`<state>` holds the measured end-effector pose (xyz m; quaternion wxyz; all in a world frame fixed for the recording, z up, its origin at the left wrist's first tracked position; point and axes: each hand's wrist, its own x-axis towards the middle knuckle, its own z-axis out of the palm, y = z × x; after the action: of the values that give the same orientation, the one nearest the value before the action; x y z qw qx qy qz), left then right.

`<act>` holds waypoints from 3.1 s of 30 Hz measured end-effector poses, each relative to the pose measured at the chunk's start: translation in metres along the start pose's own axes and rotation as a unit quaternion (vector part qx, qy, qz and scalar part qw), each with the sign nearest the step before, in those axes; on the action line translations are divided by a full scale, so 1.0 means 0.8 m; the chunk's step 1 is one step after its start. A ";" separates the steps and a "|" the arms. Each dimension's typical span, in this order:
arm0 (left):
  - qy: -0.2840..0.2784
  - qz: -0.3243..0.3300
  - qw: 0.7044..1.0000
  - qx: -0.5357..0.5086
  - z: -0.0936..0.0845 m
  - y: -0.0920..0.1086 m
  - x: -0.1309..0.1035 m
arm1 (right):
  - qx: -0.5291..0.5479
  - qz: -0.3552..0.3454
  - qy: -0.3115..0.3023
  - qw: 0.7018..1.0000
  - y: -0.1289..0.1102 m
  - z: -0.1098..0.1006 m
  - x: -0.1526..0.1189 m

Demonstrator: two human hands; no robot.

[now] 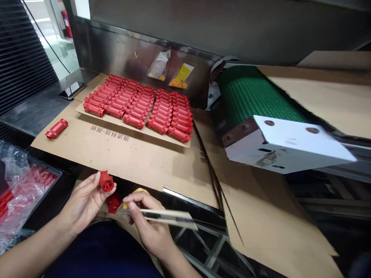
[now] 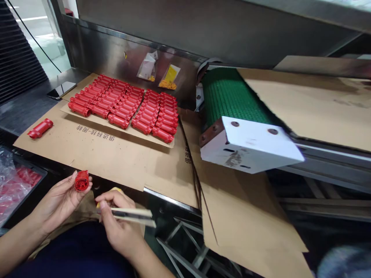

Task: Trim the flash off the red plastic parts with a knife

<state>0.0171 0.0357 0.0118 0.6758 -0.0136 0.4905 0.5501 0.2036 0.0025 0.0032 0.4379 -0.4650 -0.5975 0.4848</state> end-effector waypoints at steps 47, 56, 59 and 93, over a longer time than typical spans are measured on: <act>-0.024 0.029 0.999 -0.021 0.015 -0.005 -0.001 | -0.035 -0.058 -0.038 0.997 -0.015 0.005 0.030; -0.087 0.134 0.987 0.026 0.001 -0.020 -0.001 | -0.124 -0.082 -0.007 0.989 -0.016 0.015 0.045; -0.075 0.197 0.977 0.043 0.002 -0.019 -0.002 | -0.187 -0.123 -0.034 0.974 -0.018 0.012 0.044; -0.157 0.137 0.971 0.119 -0.014 0.005 -0.002 | -0.150 -0.273 0.047 0.949 0.000 -0.016 0.007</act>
<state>0.0067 0.0299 0.0091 0.6593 0.2212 0.4374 0.5701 0.2151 0.0102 0.0057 0.5057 -0.3670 -0.7463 0.2292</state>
